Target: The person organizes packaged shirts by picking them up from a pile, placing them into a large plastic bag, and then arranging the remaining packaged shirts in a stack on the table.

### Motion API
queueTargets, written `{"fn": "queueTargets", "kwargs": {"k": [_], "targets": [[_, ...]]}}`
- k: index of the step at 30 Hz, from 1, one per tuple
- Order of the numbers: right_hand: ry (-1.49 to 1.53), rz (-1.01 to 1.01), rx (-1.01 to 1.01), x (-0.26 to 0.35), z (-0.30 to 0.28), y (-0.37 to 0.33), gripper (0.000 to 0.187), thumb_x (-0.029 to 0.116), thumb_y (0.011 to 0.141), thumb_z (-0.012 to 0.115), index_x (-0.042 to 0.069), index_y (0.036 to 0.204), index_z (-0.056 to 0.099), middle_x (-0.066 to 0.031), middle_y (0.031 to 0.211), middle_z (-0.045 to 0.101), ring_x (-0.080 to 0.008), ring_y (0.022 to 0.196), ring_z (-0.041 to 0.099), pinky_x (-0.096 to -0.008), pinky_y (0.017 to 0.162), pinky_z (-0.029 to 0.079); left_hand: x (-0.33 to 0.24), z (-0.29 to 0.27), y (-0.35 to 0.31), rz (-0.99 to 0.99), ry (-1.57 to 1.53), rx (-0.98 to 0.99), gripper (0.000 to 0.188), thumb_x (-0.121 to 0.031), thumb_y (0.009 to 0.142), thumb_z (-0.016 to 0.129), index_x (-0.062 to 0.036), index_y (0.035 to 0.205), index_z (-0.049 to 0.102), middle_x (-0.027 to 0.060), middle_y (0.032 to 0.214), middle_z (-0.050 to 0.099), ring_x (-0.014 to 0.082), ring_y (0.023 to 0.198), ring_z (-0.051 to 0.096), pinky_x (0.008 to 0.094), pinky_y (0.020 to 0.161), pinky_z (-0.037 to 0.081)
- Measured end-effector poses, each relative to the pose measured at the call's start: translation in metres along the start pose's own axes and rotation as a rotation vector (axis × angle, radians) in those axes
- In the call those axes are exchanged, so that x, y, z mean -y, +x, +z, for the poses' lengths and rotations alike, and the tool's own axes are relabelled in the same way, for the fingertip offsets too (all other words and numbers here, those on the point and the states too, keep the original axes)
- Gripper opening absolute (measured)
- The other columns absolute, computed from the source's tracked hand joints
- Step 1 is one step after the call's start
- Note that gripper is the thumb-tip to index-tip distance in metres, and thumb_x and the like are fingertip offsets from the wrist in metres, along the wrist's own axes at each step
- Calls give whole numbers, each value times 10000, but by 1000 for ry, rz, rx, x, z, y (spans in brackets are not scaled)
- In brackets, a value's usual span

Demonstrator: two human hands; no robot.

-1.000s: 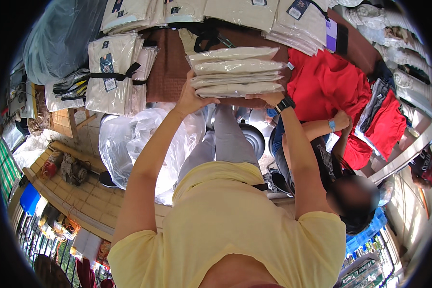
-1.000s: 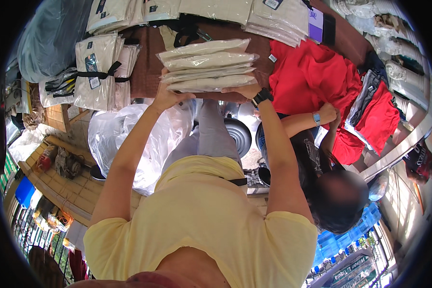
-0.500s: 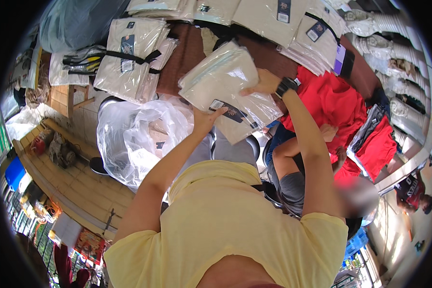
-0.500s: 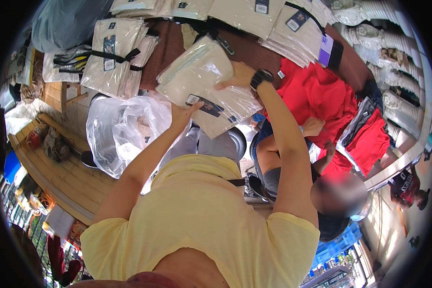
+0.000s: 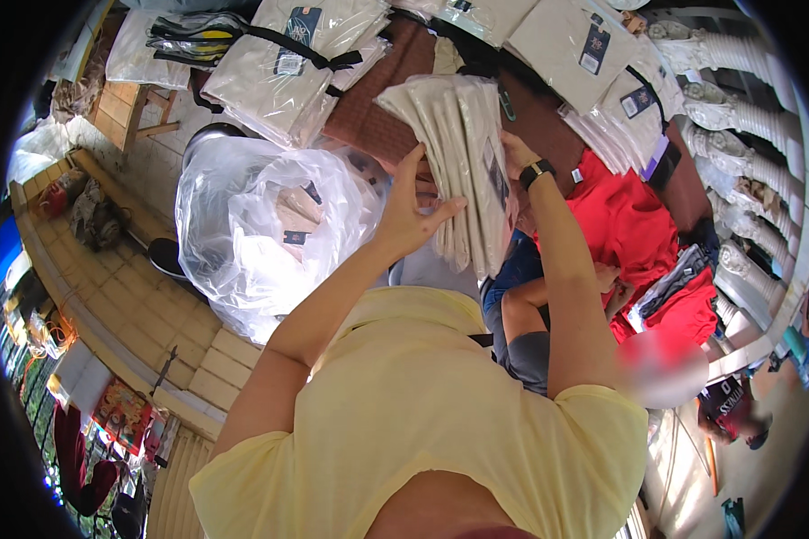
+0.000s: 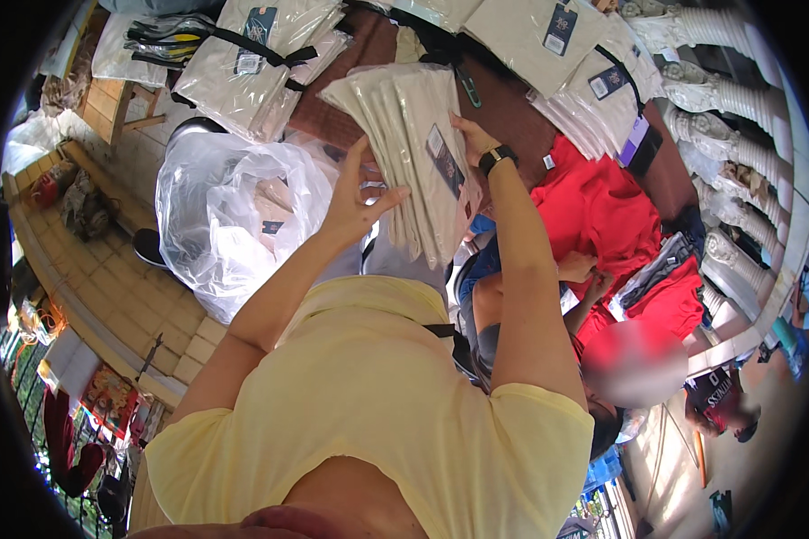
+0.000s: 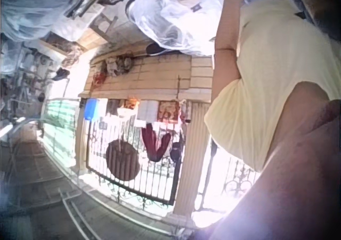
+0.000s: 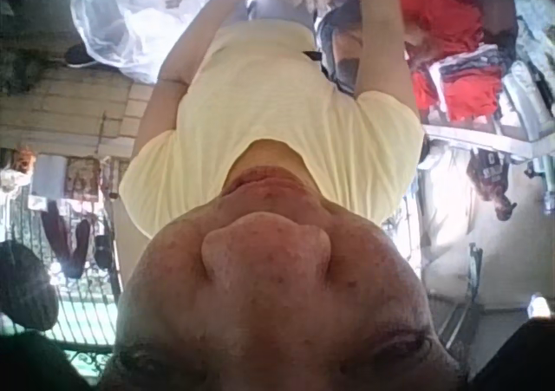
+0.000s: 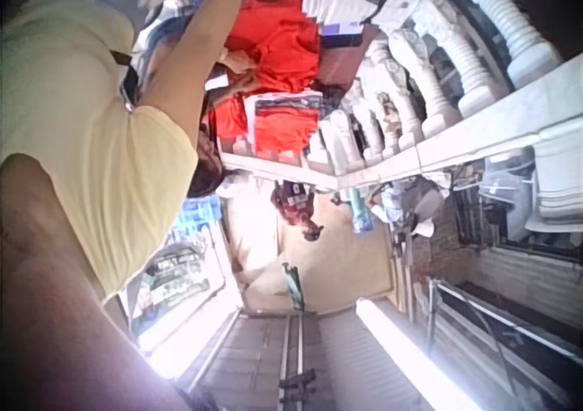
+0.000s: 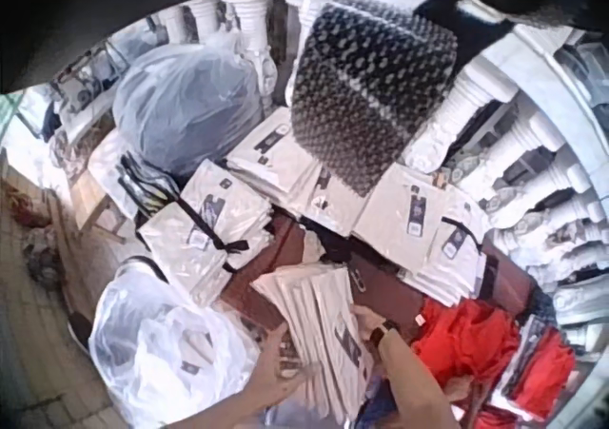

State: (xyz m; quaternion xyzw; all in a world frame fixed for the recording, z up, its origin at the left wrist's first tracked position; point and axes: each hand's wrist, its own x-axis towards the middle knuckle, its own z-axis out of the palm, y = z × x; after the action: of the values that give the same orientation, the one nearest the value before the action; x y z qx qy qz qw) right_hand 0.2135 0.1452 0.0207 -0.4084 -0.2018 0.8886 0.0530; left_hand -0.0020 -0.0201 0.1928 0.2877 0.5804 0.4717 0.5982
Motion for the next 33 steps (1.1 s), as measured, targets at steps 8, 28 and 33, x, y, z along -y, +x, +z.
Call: {"fn": "queueTargets", "kwargs": {"k": [8,28,33], "targets": [[240,18,22,-27,52,-1,688,511,830,633,65,1334,490,-114,1248,593,-253,1130,568,-426,989,437,-31,6,-13,121,168,-29,948,-179,671,856,-70,1449,325,74,1084,408,131,836,494,251,637,502],[-405,-714,-242,7,62,-79,632,101,665,859,48,1215,551,-62,1143,641,-161,1044,595,-344,945,478,60,-10,33,254,146,-185,407,-96,698,822,45,1034,640,98,999,682,167,853,629,329,816,491],[-634,-807,-432,27,54,-87,813,283,596,897,51,1276,517,-112,1254,562,-205,1193,495,-375,977,453,71,29,37,216,-65,-288,450,-71,739,791,34,1128,590,105,1074,648,190,967,609,332,874,468]]}}
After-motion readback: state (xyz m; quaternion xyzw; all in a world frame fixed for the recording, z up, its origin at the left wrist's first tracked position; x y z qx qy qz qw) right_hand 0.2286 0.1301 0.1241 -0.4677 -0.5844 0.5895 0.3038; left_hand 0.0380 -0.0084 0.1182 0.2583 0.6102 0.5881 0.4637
